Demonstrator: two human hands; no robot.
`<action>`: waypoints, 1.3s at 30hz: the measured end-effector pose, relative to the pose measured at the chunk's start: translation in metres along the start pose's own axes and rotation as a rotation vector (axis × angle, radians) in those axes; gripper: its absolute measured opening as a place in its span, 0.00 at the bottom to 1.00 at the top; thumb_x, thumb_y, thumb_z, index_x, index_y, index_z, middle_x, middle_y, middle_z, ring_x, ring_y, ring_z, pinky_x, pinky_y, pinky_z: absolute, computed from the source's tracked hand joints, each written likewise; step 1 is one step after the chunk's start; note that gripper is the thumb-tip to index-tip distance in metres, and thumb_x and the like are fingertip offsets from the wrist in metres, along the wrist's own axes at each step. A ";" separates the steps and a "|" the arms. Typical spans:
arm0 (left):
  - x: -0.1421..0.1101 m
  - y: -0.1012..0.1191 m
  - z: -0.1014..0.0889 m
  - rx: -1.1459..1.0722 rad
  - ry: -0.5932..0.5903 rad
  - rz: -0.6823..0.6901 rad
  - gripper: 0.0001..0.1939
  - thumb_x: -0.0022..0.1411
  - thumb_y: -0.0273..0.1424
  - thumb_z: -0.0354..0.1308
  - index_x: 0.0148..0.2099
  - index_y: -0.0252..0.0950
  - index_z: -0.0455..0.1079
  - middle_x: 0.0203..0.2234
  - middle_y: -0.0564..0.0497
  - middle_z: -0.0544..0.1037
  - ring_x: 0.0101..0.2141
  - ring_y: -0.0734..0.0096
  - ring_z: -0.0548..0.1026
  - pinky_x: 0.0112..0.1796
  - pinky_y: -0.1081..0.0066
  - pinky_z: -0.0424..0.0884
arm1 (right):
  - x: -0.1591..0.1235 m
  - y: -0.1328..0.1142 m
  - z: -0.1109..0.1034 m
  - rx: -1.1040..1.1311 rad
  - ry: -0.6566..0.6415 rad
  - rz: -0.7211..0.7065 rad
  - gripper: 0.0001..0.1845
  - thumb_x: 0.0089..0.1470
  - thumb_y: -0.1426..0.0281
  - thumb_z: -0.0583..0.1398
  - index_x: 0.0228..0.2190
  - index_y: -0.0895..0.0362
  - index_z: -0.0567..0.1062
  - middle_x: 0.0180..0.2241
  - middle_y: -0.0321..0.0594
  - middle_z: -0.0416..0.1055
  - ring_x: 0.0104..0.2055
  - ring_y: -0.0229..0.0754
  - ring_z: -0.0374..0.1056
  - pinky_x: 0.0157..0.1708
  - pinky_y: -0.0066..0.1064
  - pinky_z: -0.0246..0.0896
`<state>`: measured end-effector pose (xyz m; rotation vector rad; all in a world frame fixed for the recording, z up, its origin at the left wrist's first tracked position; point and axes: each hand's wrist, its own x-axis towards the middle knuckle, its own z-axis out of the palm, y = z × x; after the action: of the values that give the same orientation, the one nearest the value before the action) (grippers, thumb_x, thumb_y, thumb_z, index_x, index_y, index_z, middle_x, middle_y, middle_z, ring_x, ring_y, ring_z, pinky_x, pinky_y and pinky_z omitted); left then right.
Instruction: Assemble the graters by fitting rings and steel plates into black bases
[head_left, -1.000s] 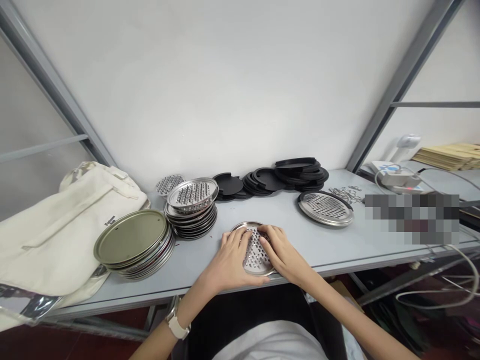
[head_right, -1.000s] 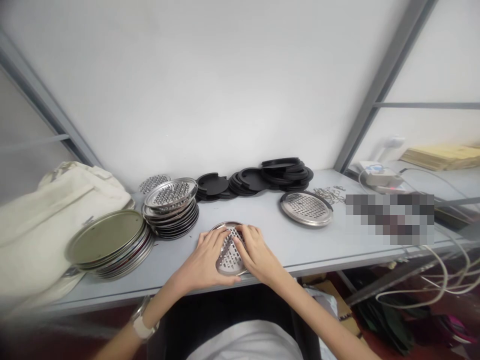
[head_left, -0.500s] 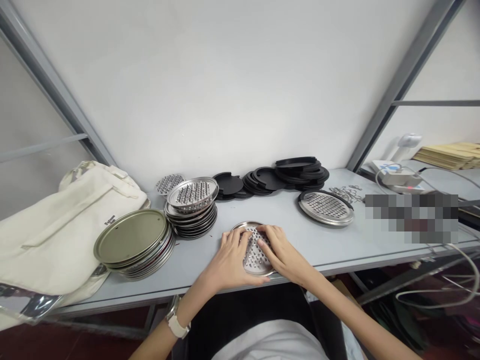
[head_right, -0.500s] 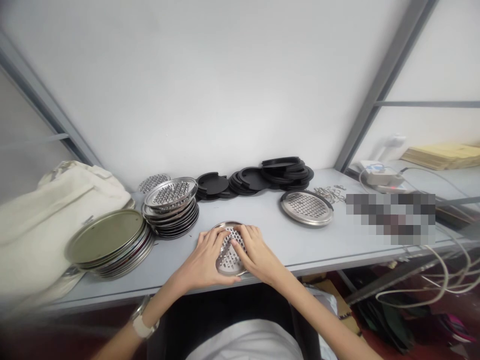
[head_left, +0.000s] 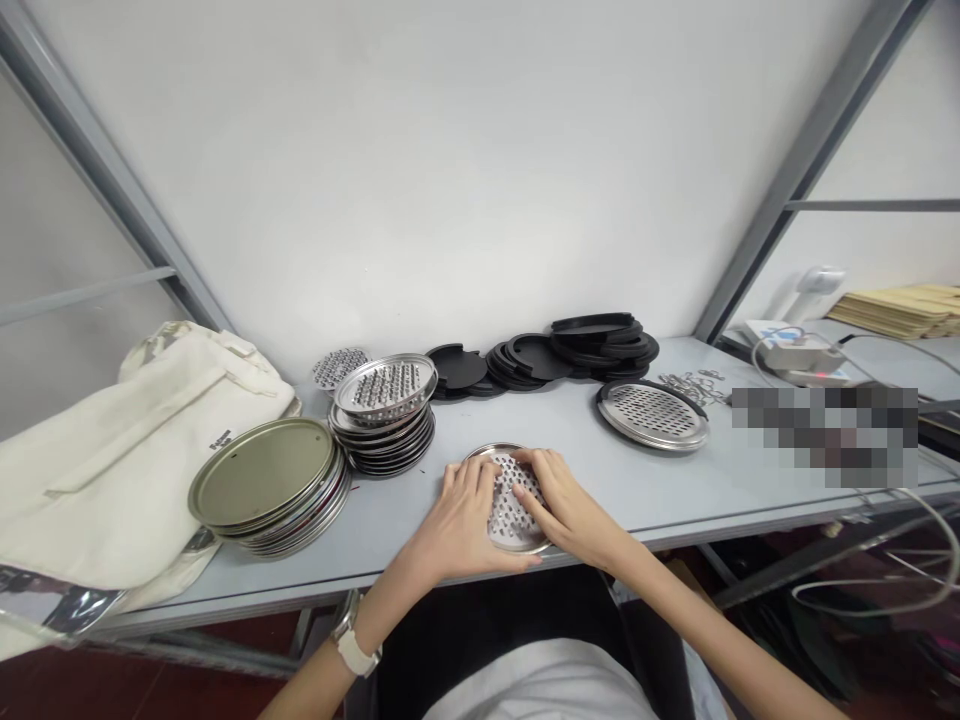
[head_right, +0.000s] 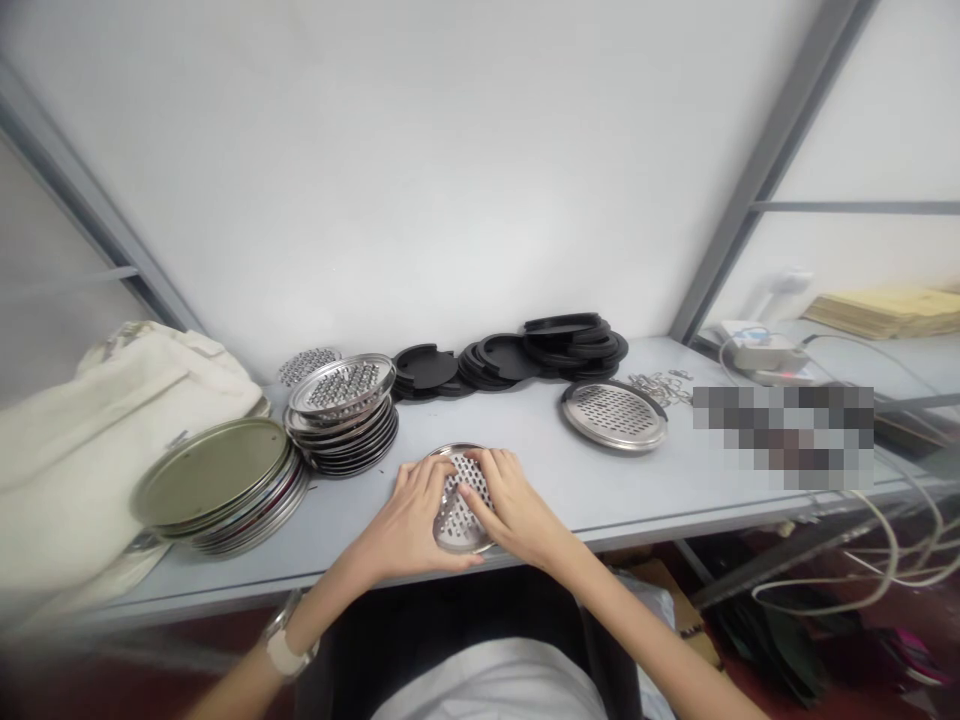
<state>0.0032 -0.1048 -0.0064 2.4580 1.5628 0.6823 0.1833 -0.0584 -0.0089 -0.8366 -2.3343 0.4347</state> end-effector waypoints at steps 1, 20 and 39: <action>0.000 0.000 0.000 0.002 0.001 0.001 0.46 0.42 0.56 0.62 0.56 0.38 0.52 0.52 0.40 0.63 0.52 0.48 0.61 0.53 0.49 0.53 | 0.000 0.000 0.000 0.003 -0.002 -0.001 0.13 0.63 0.65 0.48 0.48 0.55 0.62 0.45 0.47 0.66 0.46 0.47 0.62 0.48 0.44 0.61; -0.001 -0.001 0.002 0.024 0.013 0.007 0.48 0.41 0.57 0.62 0.57 0.35 0.51 0.49 0.40 0.64 0.51 0.48 0.62 0.53 0.47 0.55 | 0.001 0.000 -0.002 -0.027 -0.024 -0.017 0.12 0.63 0.66 0.49 0.46 0.55 0.62 0.44 0.47 0.66 0.47 0.48 0.62 0.49 0.44 0.61; -0.001 -0.006 0.002 0.008 -0.035 -0.002 0.51 0.43 0.59 0.59 0.61 0.36 0.48 0.58 0.38 0.57 0.58 0.47 0.55 0.56 0.48 0.50 | -0.001 0.009 0.007 0.121 0.039 0.075 0.11 0.62 0.70 0.49 0.47 0.54 0.60 0.45 0.45 0.64 0.49 0.46 0.61 0.51 0.42 0.58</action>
<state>-0.0012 -0.1029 -0.0106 2.4605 1.5579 0.6303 0.1838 -0.0535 -0.0186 -0.8689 -2.2220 0.5801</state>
